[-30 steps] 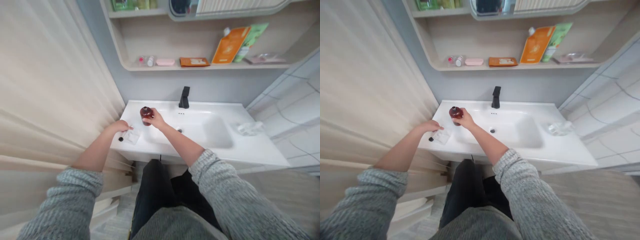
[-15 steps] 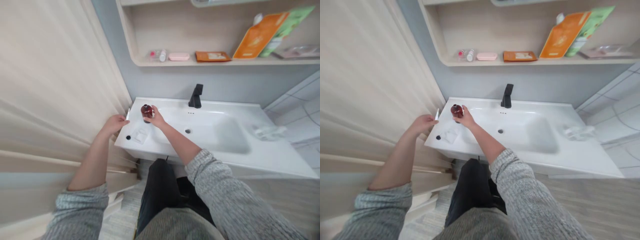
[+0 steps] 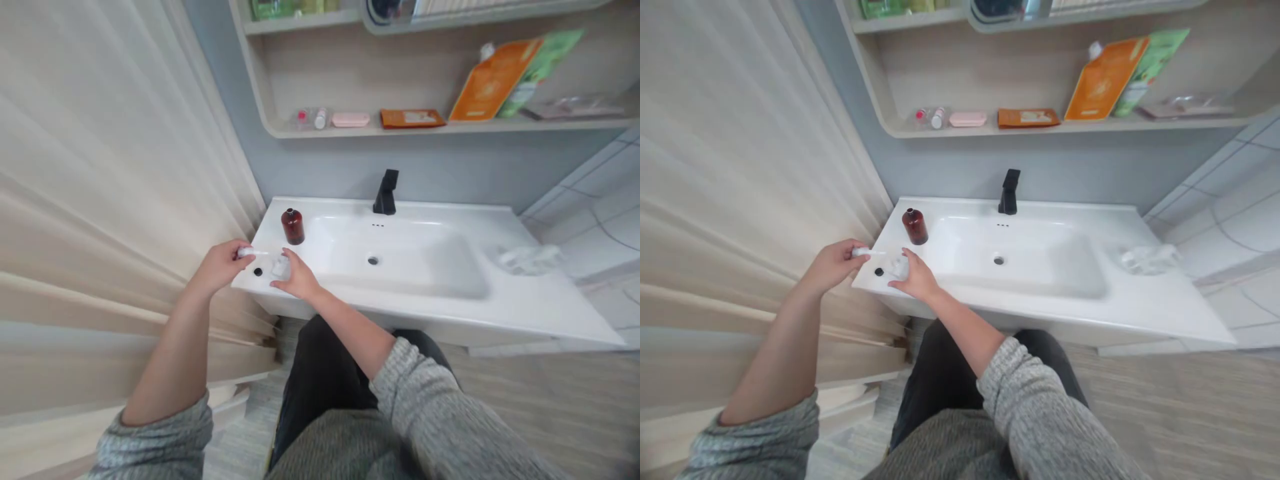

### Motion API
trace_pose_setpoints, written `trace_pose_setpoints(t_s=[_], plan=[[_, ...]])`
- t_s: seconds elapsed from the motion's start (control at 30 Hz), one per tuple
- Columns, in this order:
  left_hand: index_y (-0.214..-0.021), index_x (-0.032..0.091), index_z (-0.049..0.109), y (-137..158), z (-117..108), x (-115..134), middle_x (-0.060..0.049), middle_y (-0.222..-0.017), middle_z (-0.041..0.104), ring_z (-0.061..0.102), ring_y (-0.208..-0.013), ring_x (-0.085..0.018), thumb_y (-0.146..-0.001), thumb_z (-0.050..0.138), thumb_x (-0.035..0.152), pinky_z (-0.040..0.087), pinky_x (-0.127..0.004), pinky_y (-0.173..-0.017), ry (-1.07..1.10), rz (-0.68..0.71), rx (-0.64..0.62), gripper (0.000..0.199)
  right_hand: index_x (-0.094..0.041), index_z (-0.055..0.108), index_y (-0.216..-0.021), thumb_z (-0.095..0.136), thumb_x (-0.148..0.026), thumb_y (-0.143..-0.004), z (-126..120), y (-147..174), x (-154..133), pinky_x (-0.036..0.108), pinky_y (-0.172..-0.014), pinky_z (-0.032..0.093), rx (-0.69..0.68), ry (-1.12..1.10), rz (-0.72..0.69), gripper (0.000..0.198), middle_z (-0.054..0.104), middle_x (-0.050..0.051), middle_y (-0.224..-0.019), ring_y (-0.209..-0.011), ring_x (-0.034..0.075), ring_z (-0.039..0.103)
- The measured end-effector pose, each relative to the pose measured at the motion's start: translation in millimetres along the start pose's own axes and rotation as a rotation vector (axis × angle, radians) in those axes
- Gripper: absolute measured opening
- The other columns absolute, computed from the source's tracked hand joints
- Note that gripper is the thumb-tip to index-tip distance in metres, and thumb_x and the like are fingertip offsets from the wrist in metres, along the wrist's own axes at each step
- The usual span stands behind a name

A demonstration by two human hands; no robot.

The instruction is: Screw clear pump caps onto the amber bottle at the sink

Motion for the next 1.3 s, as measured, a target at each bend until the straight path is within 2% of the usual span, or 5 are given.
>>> trace_pose_setpoints(t_s=[0.57, 0.83, 1.0, 1.17, 1.3], plan=[[-0.089, 0.017, 0.082, -50, 56, 54, -0.022, -0.094, 0.082, 0.078, -0.111, -0.042, -0.103, 0.062, 0.065, 0.054, -0.04, -0.094, -0.768, 0.043, -0.426, 0.053, -0.023, 0.068, -0.147, 0.098, -0.032, -0.076, -8, -5, 4, 0.05, -0.129, 0.05, 0.049, -0.043, -0.038, 0.078, 0.072, 0.015, -0.154, -0.143, 0.033, 0.069], [-0.145, 0.02, 0.07, -36, 49, 69, -0.016, -0.142, 0.077, 0.073, -0.129, -0.034, -0.089, 0.072, 0.031, 0.054, -0.039, -0.111, -0.516, 0.306, -0.496, 0.057, -0.023, 0.072, -0.14, 0.099, -0.027, -0.068, -22, 8, 0, 0.049, -0.12, 0.056, 0.091, -0.163, -0.001, 0.077, 0.076, 0.011, -0.147, -0.132, 0.032, 0.074], [-0.114, 0.022, 0.078, -22, 59, 88, -0.014, -0.112, 0.08, 0.076, -0.114, -0.036, -0.103, 0.061, 0.054, 0.056, -0.043, -0.104, -0.565, 0.255, -0.464, 0.038, -0.025, 0.072, -0.141, 0.098, -0.029, -0.07, -56, 35, -14, 0.046, -0.113, 0.06, 0.083, -0.171, -0.058, 0.075, 0.076, 0.012, -0.147, -0.13, 0.032, 0.074], [-0.155, 0.024, 0.062, 16, 68, 124, -0.013, -0.143, 0.072, 0.074, -0.119, -0.03, -0.093, 0.072, 0.039, 0.058, -0.043, -0.106, -0.266, 0.404, -0.341, 0.064, -0.027, 0.07, -0.144, 0.096, -0.028, -0.073, -104, 69, -40, 0.046, -0.104, 0.063, 0.109, -0.106, -0.076, 0.077, 0.075, 0.011, -0.146, -0.125, 0.032, 0.075], [-0.134, 0.024, 0.072, 41, 76, 146, -0.009, -0.114, 0.078, 0.075, -0.096, -0.028, -0.101, 0.065, 0.046, 0.06, -0.042, -0.093, -0.272, 0.289, -0.289, 0.04, -0.029, 0.071, -0.143, 0.096, -0.026, -0.072, -129, 99, -54, 0.051, -0.111, 0.061, 0.151, -0.035, -0.095, 0.075, 0.077, 0.011, -0.141, -0.127, 0.034, 0.074]])
Point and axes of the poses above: each hand's wrist, its own y-axis away from the middle knuckle, its own z-axis out of the palm, x = y × z, the point moved 2 cm from there along -y, towards the middle knuckle
